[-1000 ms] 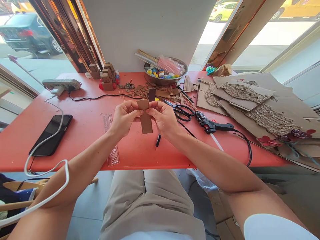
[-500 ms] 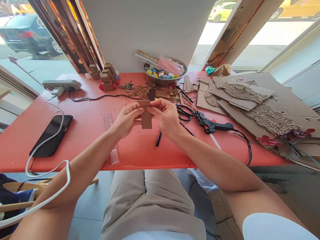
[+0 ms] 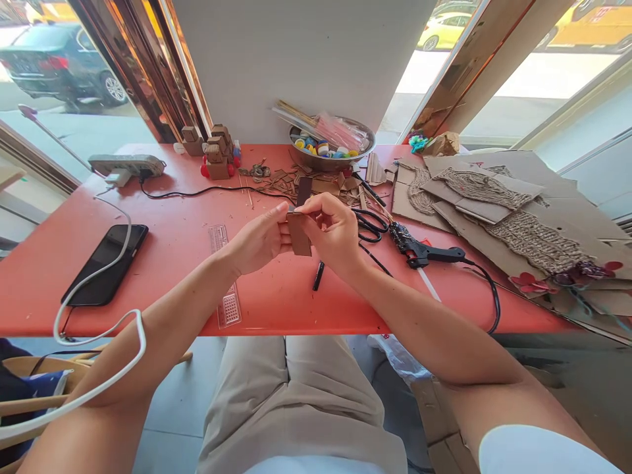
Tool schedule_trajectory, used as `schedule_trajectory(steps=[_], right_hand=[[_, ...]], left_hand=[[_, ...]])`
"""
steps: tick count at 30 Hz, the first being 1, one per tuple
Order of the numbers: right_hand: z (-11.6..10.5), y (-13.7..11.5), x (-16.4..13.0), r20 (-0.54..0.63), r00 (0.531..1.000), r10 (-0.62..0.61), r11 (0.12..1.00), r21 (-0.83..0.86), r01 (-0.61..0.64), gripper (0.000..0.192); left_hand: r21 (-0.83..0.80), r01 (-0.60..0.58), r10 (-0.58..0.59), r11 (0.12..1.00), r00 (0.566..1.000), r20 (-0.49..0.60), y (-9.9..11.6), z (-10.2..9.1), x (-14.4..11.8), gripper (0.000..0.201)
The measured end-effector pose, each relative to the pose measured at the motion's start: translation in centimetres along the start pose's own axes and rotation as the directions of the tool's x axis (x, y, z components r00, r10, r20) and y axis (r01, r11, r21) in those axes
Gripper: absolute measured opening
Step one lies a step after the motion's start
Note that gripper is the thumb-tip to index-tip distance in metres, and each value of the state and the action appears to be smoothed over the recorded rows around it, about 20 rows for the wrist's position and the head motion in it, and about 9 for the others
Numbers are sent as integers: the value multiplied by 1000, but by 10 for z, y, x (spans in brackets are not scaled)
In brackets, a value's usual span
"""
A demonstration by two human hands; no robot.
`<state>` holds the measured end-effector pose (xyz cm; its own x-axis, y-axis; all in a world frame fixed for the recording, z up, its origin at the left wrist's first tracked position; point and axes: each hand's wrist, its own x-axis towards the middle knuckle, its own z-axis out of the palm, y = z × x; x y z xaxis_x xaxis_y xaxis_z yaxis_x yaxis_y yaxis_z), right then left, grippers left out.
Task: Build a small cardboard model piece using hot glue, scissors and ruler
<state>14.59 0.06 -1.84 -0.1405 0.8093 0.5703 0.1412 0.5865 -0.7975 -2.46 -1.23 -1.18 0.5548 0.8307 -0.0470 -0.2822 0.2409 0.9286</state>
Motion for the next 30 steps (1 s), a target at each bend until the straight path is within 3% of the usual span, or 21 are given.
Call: schedule_trajectory(steps=[6, 10, 21, 26, 30], right_hand=[[-10, -6, 7, 126, 992, 26, 1000, -9, -25, 11], [-16, -7, 11, 175, 985, -8, 1000, -27, 13, 14], [-19, -5, 12, 180, 983, -34, 992, -110, 55, 18], [-15, -6, 9, 160, 987, -18, 997, -70, 30, 7], [-13, -6, 8, 149, 989, 8, 1000, -6, -8, 8]], left_hand=[[26, -141, 142, 990, 987, -74, 0, 5, -2, 49], [62, -211, 214, 976, 975, -58, 5, 12, -3, 54], [179, -181, 193, 967, 980, -54, 7, 12, -2, 65], [237, -204, 222, 950, 974, -50, 7, 6, -2, 70], [248, -175, 195, 953, 979, -58, 4, 6, -2, 71]])
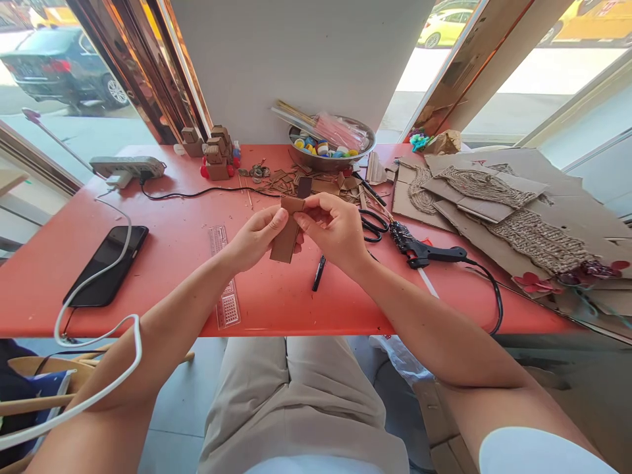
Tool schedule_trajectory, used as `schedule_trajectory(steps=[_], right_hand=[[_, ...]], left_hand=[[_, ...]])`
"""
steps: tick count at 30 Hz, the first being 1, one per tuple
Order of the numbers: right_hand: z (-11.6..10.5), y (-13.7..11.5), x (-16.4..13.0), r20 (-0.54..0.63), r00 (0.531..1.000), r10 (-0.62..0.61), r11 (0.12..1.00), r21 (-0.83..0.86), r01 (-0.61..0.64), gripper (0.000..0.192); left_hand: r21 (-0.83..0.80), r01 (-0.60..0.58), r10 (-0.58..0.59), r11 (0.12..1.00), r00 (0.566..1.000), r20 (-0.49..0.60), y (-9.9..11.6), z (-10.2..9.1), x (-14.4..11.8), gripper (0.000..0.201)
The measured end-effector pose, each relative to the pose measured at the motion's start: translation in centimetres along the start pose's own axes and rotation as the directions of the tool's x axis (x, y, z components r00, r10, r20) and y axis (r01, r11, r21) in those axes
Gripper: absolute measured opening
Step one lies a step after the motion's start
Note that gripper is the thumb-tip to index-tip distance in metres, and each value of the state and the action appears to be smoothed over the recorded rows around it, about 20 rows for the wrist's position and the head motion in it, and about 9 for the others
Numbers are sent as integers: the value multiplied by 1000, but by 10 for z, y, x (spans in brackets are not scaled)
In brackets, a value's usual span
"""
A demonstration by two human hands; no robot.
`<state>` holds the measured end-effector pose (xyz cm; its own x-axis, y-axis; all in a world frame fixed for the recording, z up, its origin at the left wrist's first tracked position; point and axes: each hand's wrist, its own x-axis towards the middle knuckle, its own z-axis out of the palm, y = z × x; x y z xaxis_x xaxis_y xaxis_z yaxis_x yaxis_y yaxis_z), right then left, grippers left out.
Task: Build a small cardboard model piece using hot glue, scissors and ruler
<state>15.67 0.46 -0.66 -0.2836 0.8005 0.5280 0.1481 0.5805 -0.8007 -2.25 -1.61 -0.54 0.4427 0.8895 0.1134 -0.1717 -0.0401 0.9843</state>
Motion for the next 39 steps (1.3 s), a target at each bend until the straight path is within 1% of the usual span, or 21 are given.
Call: schedule_trajectory(steps=[3, 6, 8, 11, 14, 18, 21, 25, 27, 29, 31, 33, 36, 39], right_hand=[[0, 0, 1, 8, 1000, 2, 1000, 9, -2, 10], [0, -1, 0, -3, 1000, -13, 1000, -19, 13, 6], [0, -3, -1, -1, 1000, -25, 999, -37, 25, 9], [0, -5, -2, 25, 999, -27, 998, -62, 29, 10], [-1, -4, -3, 31, 999, -17, 997, -76, 20, 13], [-1, -3, -3, 33, 998, -58, 991, -115, 62, 17], [-4, -3, -3, 66, 993, -103, 978, -175, 113, 21], [-9, 3, -1, 108, 979, -172, 947, -254, 195, 26], [-11, 8, 1, 143, 967, -211, 922, -299, 245, 25], [-13, 12, 3, 187, 959, -215, 904, -333, 268, 25], [-13, 14, 5, 218, 956, -195, 908, -328, 260, 27], [-14, 13, 7, 240, 957, -164, 933, -279, 229, 26], [-18, 10, 9, 260, 962, -87, 977, -167, 134, 18], [-22, 7, 12, 273, 962, -1, 998, -63, 19, 23]], left_hand=[[-31, 13, -13, 999, 1000, -21, 1, 4, 1, 69], [-57, 46, -47, 997, 999, -22, 3, 7, 0, 68], [-58, 75, -76, 995, 997, -23, 4, 9, 0, 66], [-48, 101, -103, 994, 994, -38, 6, 11, -2, 57], [-39, 100, -102, 994, 992, -73, 6, 14, -2, 46], [-55, 95, -100, 994, 990, -100, 5, 17, -2, 42], [-136, 116, -125, 984, 990, -63, 6, 15, -2, 44], [-232, 179, -168, 956, 984, 66, 8, 9, -1, 53], [-249, 209, -197, 945, 978, 74, 8, 8, -1, 55], [-245, 223, -220, 943, 975, 42, 7, 7, 0, 55], [-228, 215, -221, 950, 975, 2, 5, 7, 0, 53], [-214, 183, -195, 960, 980, -36, 3, 6, 0, 52], [-196, 109, -126, 975, 989, -78, 1, 5, 0, 53], [-146, 56, -73, 988, 991, -116, 0, 4, 2, 48]])
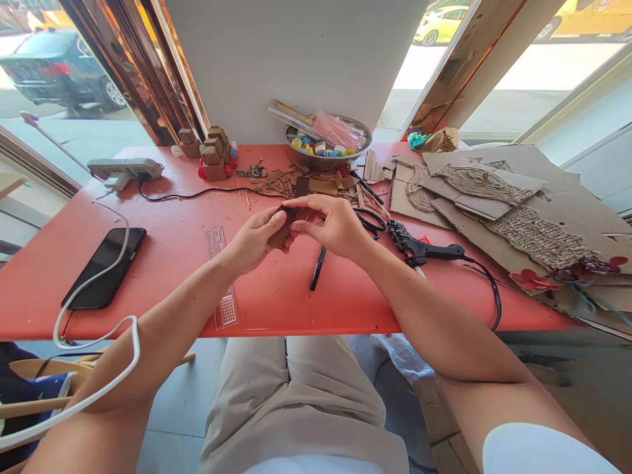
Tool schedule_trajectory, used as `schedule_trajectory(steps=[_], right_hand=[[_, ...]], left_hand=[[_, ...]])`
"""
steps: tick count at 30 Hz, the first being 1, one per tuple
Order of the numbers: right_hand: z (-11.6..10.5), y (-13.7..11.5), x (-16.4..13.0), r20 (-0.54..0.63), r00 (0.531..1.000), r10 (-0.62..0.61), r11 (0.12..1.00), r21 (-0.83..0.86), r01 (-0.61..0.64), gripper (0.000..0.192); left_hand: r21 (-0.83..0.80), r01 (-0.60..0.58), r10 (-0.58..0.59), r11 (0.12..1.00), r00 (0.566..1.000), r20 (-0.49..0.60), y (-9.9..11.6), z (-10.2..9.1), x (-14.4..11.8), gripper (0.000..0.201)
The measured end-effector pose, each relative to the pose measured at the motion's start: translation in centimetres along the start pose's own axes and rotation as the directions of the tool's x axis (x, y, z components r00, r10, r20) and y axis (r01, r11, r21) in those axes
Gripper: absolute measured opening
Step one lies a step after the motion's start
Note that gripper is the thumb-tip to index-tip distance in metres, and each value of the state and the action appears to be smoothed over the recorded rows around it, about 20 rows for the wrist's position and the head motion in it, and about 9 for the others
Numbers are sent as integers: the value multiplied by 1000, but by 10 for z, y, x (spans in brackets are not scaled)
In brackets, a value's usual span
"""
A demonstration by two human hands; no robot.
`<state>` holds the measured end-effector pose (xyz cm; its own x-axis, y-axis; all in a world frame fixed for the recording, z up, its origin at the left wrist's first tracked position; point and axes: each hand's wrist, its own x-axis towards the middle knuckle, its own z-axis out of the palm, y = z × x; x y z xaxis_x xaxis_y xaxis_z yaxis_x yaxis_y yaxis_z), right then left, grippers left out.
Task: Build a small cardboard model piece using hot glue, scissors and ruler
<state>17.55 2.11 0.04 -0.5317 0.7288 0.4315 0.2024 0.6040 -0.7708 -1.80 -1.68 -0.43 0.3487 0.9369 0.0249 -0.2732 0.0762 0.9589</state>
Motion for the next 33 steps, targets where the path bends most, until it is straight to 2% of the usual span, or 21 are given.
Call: schedule_trajectory(steps=[5, 10, 13, 16, 19, 22, 27, 30, 33], right_hand=[[2, -4, -2, 6, 999, 47, 990, 134, -47, 36], [9, -8, -4, -81, 996, 30, 995, 92, -22, 24], [6, -10, -3, -79, 996, 37, 999, 4, -37, 10], [1, -8, 0, -29, 994, 104, 994, -20, -105, 17], [-1, -4, 2, 24, 984, 175, 982, 68, -176, 27], [3, -1, 3, 48, 977, 206, 967, 144, -210, 28], [11, -2, 1, 83, 979, 185, 964, 179, -197, 13], [12, -5, 0, 126, 981, 149, 970, 177, -170, 19], [11, -8, 0, 134, 982, 134, 964, 214, -161, 26]], left_hand=[[85, -104, 108, 991, 993, -45, -1, 0, 2, 46], [200, -188, 196, 962, 980, -21, -3, 0, 2, 46], [303, -166, 194, 938, 979, -64, -2, 1, 0, 36], [346, -97, 168, 933, 969, -181, 1, 1, -2, 37], [354, -93, 203, 931, 936, -287, 5, -1, -1, 43], [329, -135, 248, 935, 911, -331, 8, -5, 0, 42], [296, -210, 297, 932, 910, -288, 7, -6, 0, 31], [285, -260, 335, 922, 907, -256, 4, -6, -1, 25], [222, -280, 333, 934, 906, -260, 1, -5, -1, 27]])
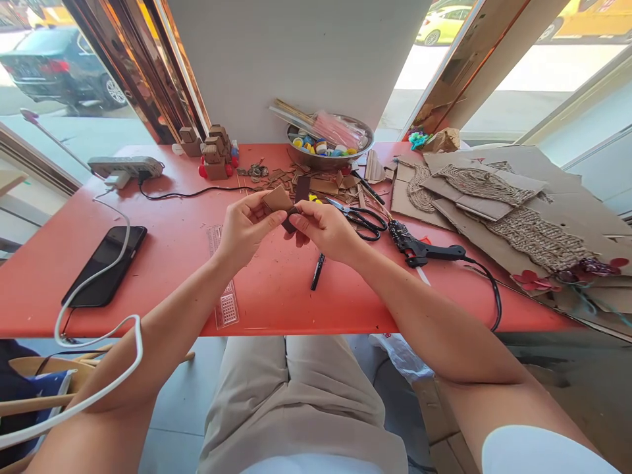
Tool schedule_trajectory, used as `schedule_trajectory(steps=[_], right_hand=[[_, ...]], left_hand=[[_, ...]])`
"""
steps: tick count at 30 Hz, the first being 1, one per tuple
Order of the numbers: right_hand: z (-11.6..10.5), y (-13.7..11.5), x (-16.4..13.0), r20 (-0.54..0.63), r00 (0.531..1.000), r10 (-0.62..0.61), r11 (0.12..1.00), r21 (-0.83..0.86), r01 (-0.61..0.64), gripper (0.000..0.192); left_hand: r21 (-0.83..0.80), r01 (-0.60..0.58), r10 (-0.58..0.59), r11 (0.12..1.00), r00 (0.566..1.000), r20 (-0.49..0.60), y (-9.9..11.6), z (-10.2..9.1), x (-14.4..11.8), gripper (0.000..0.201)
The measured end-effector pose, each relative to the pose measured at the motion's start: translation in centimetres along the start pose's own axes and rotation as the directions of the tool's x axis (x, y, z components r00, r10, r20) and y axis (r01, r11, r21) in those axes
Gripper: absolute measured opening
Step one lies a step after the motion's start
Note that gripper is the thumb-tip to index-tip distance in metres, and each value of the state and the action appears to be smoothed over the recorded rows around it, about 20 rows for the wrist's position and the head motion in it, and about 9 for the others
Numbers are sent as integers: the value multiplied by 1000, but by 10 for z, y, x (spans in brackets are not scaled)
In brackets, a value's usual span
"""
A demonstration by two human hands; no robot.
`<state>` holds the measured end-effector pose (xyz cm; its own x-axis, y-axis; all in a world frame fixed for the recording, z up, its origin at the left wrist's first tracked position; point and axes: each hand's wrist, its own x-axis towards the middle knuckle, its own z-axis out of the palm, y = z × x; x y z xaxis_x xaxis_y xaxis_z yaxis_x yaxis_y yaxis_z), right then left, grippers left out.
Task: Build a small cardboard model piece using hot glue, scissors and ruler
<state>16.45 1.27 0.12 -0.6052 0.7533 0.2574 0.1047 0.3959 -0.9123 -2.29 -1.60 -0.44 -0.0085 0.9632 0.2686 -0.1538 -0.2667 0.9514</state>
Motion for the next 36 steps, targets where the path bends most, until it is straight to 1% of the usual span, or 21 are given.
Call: schedule_trajectory(steps=[2, 4, 9, 12, 17, 21, 26, 29, 31, 33, 34, 36], right_hand=[[1, -2, 0, 0, 1000, -9, 999, 42, 9, 30], [4, -3, 0, 1, 1000, -12, 996, 85, 12, 32], [14, -7, -1, -13, 999, 51, 988, 148, -48, 25], [18, -9, 0, -14, 995, 98, 980, 174, -95, 23], [21, -10, 0, -22, 989, 144, 966, 222, -136, 25], [22, -8, -1, -25, 984, 176, 952, 257, -164, 25], [24, -6, 1, -38, 983, 182, 944, 286, -164, 24], [26, -2, 2, -38, 982, 184, 948, 270, -167, 24], [26, 2, 2, -53, 982, 183, 961, 219, -168, 22], [26, 5, 0, -113, 984, 140, 984, 127, -125, 17], [25, 6, -1, -152, 984, 97, 993, 78, -86, 18], [24, 7, -3, -213, 977, -2, 1000, 12, 5, 33]], left_hand=[[-54, 13, -11, 998, 999, 33, -1, 2, 0, 32], [-92, 17, -9, 996, 997, 80, -1, 5, -1, 44], [-127, -14, 37, 992, 983, 180, -2, 12, -3, 67], [-122, -49, 75, 991, 972, 221, -3, 13, -3, 71], [-74, -93, 108, 993, 966, 235, -7, 11, -3, 68], [-38, -115, 121, 993, 964, 236, -7, 9, -4, 67], [-13, -131, 130, 991, 965, 226, -5, 10, -5, 68], [-18, -103, 104, 995, 975, 197, -7, 12, -5, 69], [-38, -62, 67, 997, 983, 169, -8, 12, -4, 68], [-62, -33, 41, 998, 990, 131, -10, 10, -2, 66], [-71, -28, 35, 997, 994, 105, -10, 8, 0, 64], [-81, -29, 32, 996, 999, 35, -10, 3, 3, 59]])
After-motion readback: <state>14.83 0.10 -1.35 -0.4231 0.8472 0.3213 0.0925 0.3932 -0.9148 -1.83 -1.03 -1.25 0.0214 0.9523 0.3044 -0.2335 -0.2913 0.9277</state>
